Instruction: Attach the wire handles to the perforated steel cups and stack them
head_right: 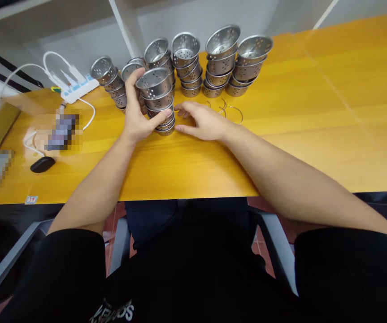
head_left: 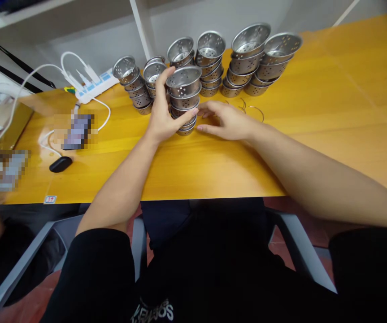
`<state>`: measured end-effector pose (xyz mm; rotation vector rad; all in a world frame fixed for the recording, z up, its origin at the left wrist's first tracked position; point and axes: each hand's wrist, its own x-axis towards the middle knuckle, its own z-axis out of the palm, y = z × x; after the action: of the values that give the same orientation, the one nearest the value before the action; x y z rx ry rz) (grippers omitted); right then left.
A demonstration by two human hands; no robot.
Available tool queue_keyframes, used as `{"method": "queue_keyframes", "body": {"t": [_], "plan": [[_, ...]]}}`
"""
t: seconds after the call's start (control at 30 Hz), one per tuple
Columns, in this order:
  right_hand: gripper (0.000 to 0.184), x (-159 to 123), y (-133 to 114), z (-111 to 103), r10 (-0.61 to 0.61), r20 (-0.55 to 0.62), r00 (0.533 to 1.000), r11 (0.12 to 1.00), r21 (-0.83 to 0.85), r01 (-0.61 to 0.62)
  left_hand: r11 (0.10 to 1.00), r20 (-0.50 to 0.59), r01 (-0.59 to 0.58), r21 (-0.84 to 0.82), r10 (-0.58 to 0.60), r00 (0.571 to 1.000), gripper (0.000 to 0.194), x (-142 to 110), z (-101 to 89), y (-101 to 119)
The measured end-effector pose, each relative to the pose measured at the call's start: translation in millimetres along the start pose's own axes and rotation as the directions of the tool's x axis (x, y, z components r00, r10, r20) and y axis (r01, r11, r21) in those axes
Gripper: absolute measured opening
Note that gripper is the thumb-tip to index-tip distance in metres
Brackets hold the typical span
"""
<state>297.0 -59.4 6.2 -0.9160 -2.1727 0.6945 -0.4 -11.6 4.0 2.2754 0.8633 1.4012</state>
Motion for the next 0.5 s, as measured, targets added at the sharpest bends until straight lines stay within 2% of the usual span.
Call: {"method": "queue_keyframes", "body": {"t": [0.23,0.37,0.5], "plan": [[0.092,-5.5,5.7,-5.9,0.033,0.006,0.999,0.998,0.058,-0.033,0.999,0.065,0.041,0.000,-0.041,0.997,0.125,9.4,-28.9,-0.6],[0.087,-8.4,9.0,-8.0,0.061,-0.002,0.998,0.996,0.069,-0.060,0.998,0.152,0.065,-0.008,-0.064,0.986,0.126,15.1,-45.8,-0.9],[0.084,-8.8,9.4,-8.8,0.061,0.000,0.998,0.995,0.081,-0.061,0.996,0.203,0.088,0.020,-0.090,0.975,0.122,7.0,-64.3,5.8]]}}
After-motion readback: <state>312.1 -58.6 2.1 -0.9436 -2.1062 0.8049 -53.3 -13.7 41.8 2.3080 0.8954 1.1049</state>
